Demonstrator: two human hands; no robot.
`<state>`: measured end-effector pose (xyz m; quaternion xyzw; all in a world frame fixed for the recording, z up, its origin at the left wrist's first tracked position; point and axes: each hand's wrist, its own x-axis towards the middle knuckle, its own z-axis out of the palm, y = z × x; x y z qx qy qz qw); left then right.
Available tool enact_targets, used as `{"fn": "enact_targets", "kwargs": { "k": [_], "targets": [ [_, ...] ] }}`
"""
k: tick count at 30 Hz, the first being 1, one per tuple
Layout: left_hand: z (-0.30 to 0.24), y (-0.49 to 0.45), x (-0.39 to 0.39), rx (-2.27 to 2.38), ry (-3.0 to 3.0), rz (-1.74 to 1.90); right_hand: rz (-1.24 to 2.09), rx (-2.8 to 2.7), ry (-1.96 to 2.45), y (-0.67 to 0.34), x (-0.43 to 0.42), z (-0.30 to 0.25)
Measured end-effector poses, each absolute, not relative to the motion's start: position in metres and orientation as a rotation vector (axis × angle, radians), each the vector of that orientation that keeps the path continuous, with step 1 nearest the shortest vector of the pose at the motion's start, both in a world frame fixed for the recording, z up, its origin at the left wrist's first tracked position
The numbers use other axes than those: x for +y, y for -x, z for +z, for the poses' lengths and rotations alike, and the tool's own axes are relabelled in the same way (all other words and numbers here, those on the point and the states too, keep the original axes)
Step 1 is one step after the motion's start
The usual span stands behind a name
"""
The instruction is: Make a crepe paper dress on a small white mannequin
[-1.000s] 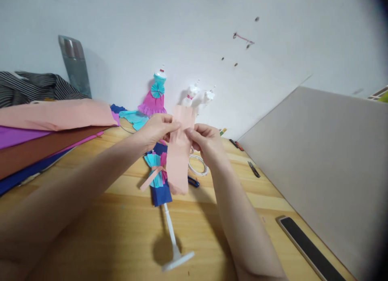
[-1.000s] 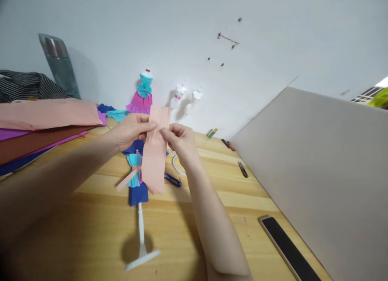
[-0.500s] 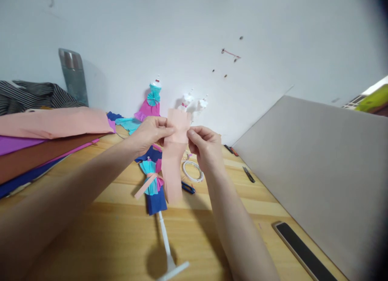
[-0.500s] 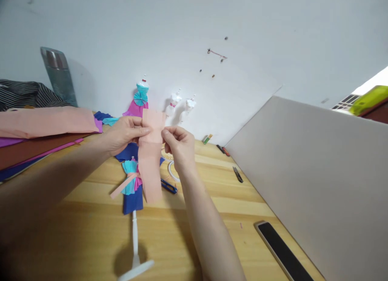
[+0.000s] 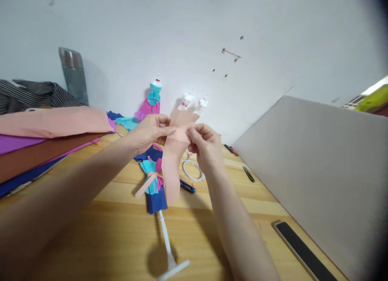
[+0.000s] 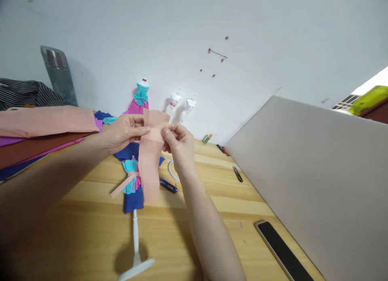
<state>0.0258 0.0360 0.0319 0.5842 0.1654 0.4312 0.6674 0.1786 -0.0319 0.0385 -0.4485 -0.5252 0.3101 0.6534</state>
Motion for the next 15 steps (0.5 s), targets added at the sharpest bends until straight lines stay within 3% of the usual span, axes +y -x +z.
{"fn": "enact_targets", "kwargs": {
  "k": [15],
  "targets": [
    [0.0345,-0.0246,0.0345,0.316,-1.219,0.945,0.945,-1.106,0.971,-0.1825,-0.0322,0.0407]
  ]
}}
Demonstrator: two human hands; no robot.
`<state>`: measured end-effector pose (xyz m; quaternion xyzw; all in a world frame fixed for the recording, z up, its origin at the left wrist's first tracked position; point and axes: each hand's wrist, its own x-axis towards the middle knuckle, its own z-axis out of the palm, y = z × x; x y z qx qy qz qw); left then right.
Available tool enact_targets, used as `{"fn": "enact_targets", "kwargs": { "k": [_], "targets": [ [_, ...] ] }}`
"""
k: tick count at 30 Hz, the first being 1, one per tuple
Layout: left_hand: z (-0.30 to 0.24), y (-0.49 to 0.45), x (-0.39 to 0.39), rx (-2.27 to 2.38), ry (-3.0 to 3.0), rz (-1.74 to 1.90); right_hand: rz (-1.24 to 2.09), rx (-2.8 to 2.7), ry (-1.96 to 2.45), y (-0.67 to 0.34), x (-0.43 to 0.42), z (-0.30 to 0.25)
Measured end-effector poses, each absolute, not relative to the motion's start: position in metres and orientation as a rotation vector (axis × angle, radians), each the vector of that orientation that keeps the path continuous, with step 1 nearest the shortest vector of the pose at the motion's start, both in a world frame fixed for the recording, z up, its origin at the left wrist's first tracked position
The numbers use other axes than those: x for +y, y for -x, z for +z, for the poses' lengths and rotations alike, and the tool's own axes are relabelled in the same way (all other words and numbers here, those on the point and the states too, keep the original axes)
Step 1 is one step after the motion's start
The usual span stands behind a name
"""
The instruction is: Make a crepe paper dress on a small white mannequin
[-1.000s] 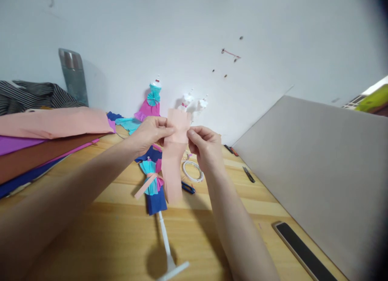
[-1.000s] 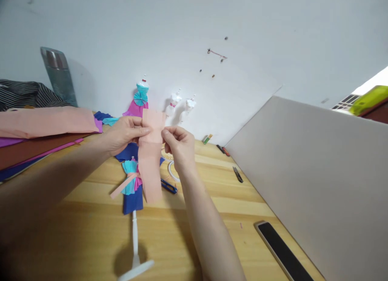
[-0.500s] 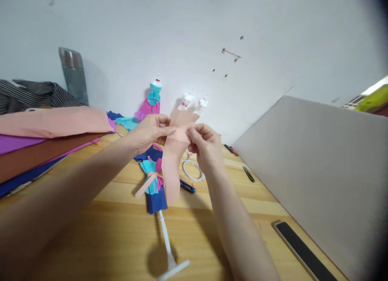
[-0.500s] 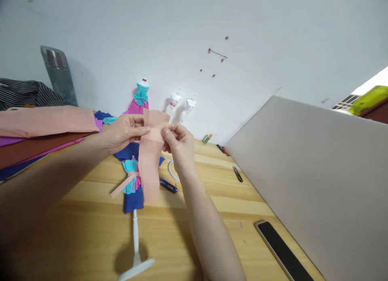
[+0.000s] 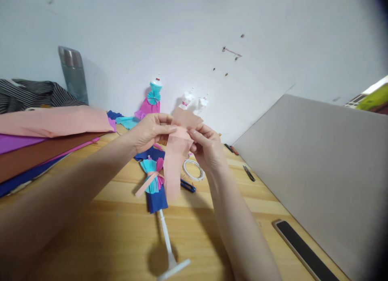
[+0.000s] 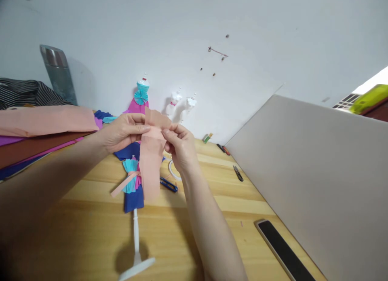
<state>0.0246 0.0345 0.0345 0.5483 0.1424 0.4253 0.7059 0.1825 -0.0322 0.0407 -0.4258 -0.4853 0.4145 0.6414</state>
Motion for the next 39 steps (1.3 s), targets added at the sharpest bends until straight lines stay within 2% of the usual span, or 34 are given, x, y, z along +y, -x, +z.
{"fn": "enact_targets", "kwargs": {
  "k": [19,24,28,35,39],
  "targets": [
    [0.034,-0.024,0.036,0.323,-1.273,0.935,0.919,-1.14,0.996,-0.186,-0.035,0.046],
    [0.028,-0.025,0.032,0.248,-1.367,0.698,0.868,-1.083,0.972,-0.19,-0.031,0.046],
    [0.021,-0.031,0.024,0.365,-1.44,0.499,0.839,-1.02,0.931,-0.195,-0.026,0.044],
    [0.03,-0.026,0.035,0.465,-1.202,0.707,0.516,-1.359,1.127,-0.196,-0.026,0.035],
    [0.033,-0.016,0.047,0.529,-1.14,0.845,0.521,-1.704,1.033,-0.193,-0.031,0.031]
  ]
}}
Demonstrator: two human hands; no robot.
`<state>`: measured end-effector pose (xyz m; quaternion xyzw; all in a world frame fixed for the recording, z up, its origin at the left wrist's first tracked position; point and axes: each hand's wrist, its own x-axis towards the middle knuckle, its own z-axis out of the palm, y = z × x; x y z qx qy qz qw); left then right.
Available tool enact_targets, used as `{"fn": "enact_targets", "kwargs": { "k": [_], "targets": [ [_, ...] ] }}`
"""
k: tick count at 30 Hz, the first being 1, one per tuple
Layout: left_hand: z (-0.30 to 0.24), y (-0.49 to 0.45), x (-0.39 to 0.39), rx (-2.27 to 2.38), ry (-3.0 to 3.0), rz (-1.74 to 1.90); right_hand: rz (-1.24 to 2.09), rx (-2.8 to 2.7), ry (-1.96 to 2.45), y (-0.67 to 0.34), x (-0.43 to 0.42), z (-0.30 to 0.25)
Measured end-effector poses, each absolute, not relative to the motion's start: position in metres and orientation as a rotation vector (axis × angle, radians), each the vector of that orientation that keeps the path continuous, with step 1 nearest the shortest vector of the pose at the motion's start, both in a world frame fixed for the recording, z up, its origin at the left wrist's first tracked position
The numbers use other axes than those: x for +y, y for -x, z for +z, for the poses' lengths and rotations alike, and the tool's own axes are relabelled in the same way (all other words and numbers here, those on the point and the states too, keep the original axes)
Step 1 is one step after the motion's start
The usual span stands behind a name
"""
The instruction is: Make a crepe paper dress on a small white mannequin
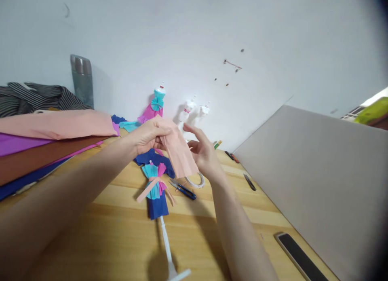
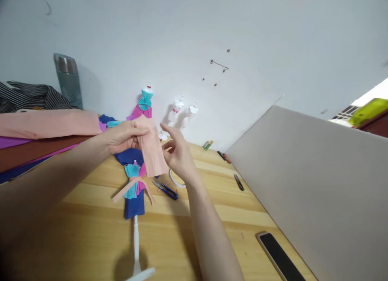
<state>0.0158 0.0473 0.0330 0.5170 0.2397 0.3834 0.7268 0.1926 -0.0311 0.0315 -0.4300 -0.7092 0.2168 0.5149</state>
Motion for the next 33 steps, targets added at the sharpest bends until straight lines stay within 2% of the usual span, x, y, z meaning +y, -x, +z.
{"fn": "enact_targets", "kwargs": {
  "k": [5,9,14,21,33],
  "targets": [
    [0.03,-0.016,0.045,0.603,-1.115,0.869,0.583,-1.741,0.875,-0.185,-0.033,0.029],
    [0.029,-0.019,0.046,0.697,-1.135,0.837,0.643,-1.409,0.991,-0.182,-0.028,0.028],
    [0.033,-0.02,0.041,0.807,-1.435,1.046,0.614,-1.179,1.101,-0.183,-0.023,0.029],
    [0.049,-0.026,0.011,0.789,-1.69,0.808,0.521,-1.208,1.182,-0.178,-0.026,0.029],
    [0.042,-0.028,0.019,0.68,-1.411,0.92,0.583,-1.261,1.14,-0.174,-0.029,0.032]
  ]
}}
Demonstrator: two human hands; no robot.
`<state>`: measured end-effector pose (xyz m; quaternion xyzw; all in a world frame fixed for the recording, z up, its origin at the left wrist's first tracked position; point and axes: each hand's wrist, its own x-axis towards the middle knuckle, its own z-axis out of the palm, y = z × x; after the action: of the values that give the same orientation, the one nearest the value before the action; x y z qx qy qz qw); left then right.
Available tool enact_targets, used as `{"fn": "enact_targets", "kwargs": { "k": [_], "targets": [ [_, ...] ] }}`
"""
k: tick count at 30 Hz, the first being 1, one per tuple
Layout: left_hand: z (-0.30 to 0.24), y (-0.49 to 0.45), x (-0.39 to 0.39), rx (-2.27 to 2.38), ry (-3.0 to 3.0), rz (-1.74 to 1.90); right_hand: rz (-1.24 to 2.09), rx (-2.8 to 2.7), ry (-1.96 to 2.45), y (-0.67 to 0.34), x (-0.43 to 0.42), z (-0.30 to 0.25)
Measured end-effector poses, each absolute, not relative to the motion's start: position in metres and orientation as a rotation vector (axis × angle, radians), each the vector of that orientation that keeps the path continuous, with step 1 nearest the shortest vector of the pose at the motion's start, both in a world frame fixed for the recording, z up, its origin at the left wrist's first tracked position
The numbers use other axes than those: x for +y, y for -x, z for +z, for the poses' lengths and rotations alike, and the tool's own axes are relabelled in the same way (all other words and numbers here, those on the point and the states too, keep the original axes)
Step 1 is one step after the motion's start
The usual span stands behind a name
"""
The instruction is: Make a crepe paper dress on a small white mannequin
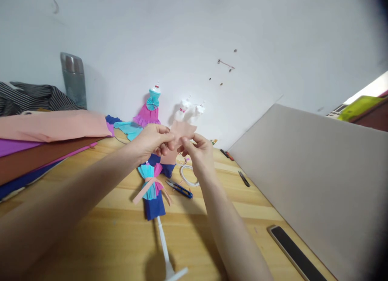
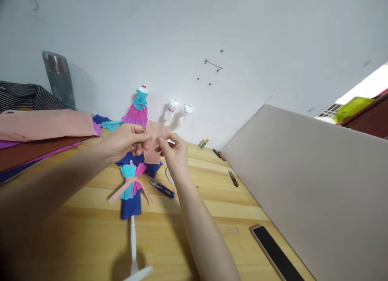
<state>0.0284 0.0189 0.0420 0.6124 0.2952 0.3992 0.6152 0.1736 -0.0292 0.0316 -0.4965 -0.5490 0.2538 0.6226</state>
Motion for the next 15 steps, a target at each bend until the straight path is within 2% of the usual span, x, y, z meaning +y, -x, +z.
{"fn": "enact_targets", "kwargs": {
  "k": [7,12,15],
  "targets": [
    [0.0397,-0.0281,0.0213,0.586,-1.303,0.932,0.619,-1.213,1.136,-0.1798,-0.0273,0.0324],
    [0.0378,-0.0292,0.023,0.592,-1.258,0.991,0.462,-1.256,1.179,-0.1786,-0.03,0.0355],
    [0.0376,-0.031,0.0218,0.618,-1.275,1.042,0.493,-1.247,1.197,-0.1779,-0.0312,0.0361]
  ]
}}
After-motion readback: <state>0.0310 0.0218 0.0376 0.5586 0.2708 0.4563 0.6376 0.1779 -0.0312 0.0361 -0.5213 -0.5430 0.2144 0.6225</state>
